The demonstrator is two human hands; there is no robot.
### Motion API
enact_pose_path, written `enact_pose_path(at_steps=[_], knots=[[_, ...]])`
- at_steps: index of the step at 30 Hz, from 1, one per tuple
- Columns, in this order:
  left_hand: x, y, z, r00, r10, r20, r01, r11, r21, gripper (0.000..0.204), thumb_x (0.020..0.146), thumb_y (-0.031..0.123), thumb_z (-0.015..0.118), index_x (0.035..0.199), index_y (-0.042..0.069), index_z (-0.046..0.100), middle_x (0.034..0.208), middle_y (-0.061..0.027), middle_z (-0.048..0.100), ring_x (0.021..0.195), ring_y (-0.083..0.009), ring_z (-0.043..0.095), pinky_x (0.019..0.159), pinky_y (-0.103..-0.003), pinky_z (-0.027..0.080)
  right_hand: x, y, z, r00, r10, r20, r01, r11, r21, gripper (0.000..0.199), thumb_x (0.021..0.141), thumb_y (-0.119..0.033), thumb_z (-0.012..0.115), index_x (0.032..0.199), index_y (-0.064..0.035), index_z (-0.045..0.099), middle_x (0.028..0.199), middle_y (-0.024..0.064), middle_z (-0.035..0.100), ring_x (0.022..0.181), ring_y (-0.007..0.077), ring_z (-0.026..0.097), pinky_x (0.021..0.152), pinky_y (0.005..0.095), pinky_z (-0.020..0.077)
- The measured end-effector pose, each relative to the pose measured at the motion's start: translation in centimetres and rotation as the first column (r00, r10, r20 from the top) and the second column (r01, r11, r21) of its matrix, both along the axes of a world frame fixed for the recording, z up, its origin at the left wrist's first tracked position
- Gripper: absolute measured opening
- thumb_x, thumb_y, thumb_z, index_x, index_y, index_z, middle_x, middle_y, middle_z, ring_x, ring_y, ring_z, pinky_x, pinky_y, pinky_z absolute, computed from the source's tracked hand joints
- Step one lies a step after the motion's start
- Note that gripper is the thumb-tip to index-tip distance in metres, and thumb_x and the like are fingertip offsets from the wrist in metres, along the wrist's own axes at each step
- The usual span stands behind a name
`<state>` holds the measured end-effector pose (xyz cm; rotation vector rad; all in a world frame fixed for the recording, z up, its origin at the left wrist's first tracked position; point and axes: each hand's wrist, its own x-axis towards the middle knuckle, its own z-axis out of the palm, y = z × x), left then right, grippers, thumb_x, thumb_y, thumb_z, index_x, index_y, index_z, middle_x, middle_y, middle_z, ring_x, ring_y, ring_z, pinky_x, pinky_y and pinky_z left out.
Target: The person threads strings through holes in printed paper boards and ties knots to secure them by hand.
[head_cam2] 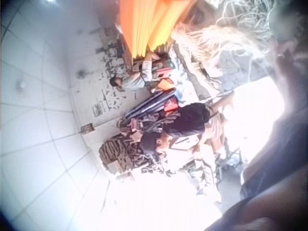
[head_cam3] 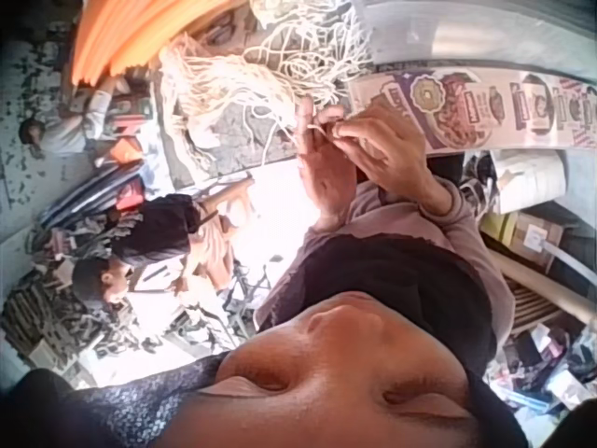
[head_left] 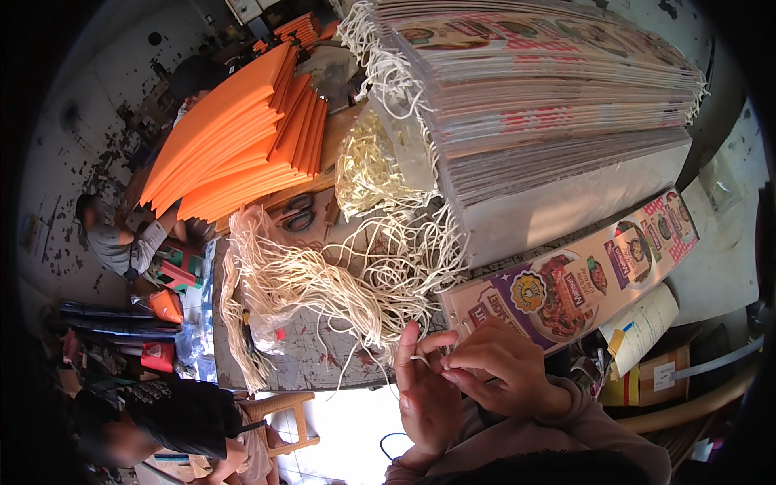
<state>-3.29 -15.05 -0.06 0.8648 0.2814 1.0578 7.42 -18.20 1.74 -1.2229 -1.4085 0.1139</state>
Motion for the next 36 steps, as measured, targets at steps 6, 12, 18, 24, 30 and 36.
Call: enact_pose_path(at_steps=[6,12,18,24,30,36], knots=[[-0.2,-0.6,0.2,0.991,-0.064,-0.115,0.076,0.992,0.105,0.077,0.087,0.057,0.03,0.136,-0.001,0.02,0.129,-0.0182,0.034,0.12,-0.0264,0.035,0.1,-0.039,0.027,-0.1,0.1,-0.1,0.994,-0.105,0.035,0.104,0.994,0.046,0.024,0.063,-0.008,0.075,0.084,-0.0066,0.063,0.072,0.0045,0.058,0.061,0.0188,0.054,0.052,0.0288,0.0416],[-0.1,-0.9,0.4,0.988,-0.126,-0.084,0.136,0.983,0.123,0.079,0.087,0.057,0.026,0.135,-0.005,0.02,0.133,-0.0176,0.028,0.124,-0.0289,0.03,0.102,-0.04,0.025,-0.1,0.0,-0.3,0.984,-0.173,0.035,0.169,0.981,0.095,0.025,0.059,-0.009,0.077,0.081,-0.008,0.065,0.072,0.003,0.057,0.061,0.0188,0.053,0.052,0.029,0.0404],[-0.4,-0.5,0.6,0.971,-0.188,-0.149,0.192,0.981,0.015,0.085,0.079,0.063,0.041,0.136,0.002,0.024,0.134,-0.0174,0.026,0.124,-0.0287,0.028,0.102,-0.042,0.025,0.2,-0.1,-0.2,0.995,-0.095,-0.001,0.095,0.994,0.052,0.023,0.057,-0.004,0.076,0.077,-0.0044,0.065,0.071,0.0053,0.057,0.064,0.0191,0.053,0.056,0.0283,0.0426],[-1.8,2.6,-2.3,0.996,-0.033,-0.078,0.062,0.912,0.407,0.066,0.074,0.057,0.052,0.106,0.0,0.053,0.108,-0.0161,0.044,0.089,-0.0193,0.045,0.081,-0.034,0.037,0.9,-0.8,-0.3,0.984,-0.173,-0.032,0.175,0.981,0.079,0.022,0.06,-0.003,0.072,0.079,-0.0118,0.065,0.076,0.0003,0.056,0.064,0.0153,0.052,0.06,0.028,0.0396],[-1.3,1.8,0.5,0.9,-0.265,-0.347,0.243,0.964,-0.107,0.052,0.086,0.044,0.044,0.102,-0.005,0.051,0.086,-0.0107,0.051,0.077,-0.0172,0.048,0.074,-0.027,0.038,-0.8,-1.1,-2.8,0.91,-0.181,0.374,0.085,0.962,0.259,0.022,0.064,-0.009,0.07,0.083,-0.0179,0.064,0.091,-0.0026,0.054,0.077,0.0153,0.054,0.075,0.0306,0.0415],[-2.5,3.2,-3.0,0.882,-0.342,-0.324,0.284,0.935,-0.212,0.018,0.088,0.017,0.044,0.089,-0.001,0.049,0.084,-0.0109,0.052,0.077,-0.0181,0.05,0.068,-0.026,0.039,0.4,0.5,-3.2,0.982,0.113,-0.151,-0.106,0.993,0.05,0.005,0.072,-0.007,0.063,0.077,-0.0064,0.061,0.099,0.01,0.057,0.084,0.0213,0.056,0.072,0.0323,0.0458]])
